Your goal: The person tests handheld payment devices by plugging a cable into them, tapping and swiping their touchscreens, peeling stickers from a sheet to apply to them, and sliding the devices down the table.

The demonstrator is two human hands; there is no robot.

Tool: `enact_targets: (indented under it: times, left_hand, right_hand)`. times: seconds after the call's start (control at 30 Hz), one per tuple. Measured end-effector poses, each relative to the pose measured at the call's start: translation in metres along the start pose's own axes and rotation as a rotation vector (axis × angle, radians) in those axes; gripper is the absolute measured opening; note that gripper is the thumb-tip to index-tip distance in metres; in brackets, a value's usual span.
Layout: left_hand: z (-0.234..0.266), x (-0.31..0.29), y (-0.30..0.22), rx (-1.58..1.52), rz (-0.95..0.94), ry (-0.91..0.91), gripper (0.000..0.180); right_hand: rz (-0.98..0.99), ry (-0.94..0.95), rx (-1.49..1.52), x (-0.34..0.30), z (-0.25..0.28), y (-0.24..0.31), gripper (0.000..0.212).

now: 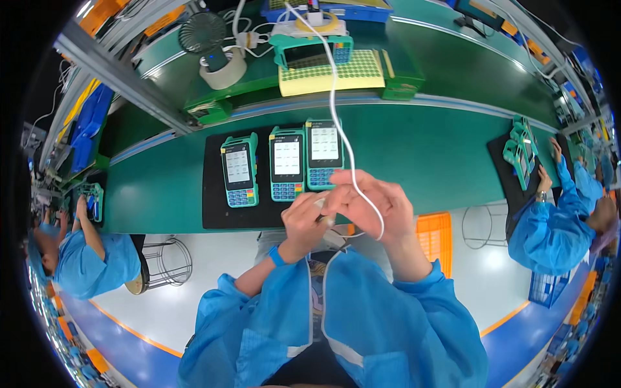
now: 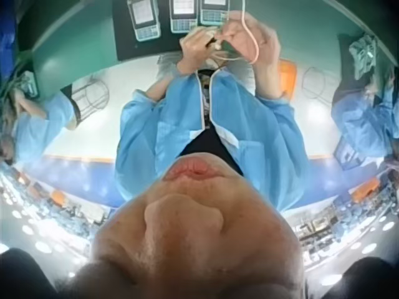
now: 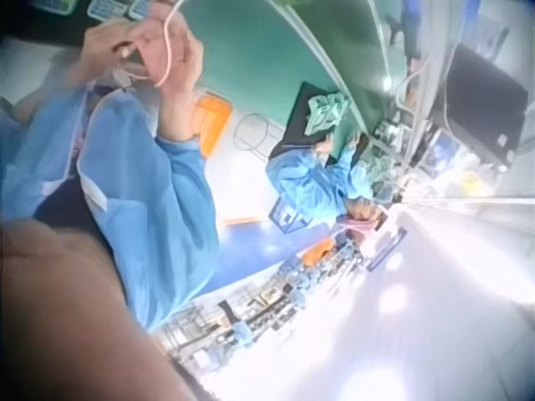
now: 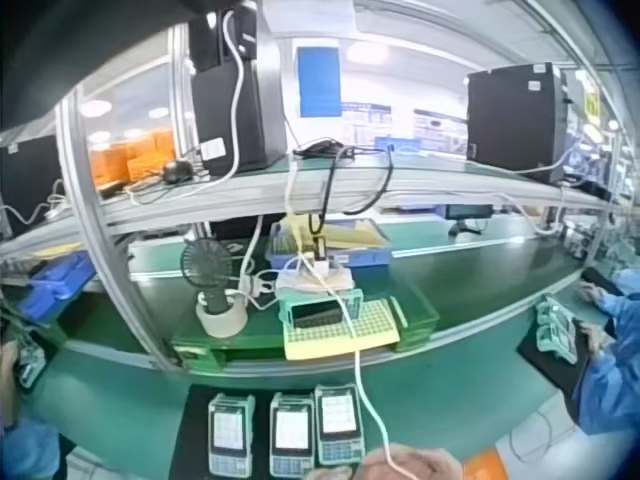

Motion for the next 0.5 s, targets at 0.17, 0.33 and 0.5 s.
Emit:
enact_targets:
  times: [0.17,0.33,0.5]
  left_hand:
    - [0.015,-0.016,0.017,-0.265,0.133,0.130,0.042]
    - [-0.040,-0.036,0.034,-0.520,0.307,0.259,0.027]
    - [0.072,-0.054,0.048,-0.979,0.869,0.192,0.039]
  right_hand:
    - [-0.092,-0.178,-0.101,0.006,-0.033,-0.069,0.044]
    - [-0.111,-0.082,-0.343,-0.004,-0.016,-0.031,0.036]
    - [0.128,-0.263,-1.304,0.012,-0.014,-0.010,0.034]
Point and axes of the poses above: each hand's wrist, its own x-axis towards the middle knuckle, its own z-axis out of the back of the hand, y = z × x, the point moved 9 cm from there along x, towards the middle knuckle, and after that the axes turned 10 degrees about -x, right-handed, at the moved point
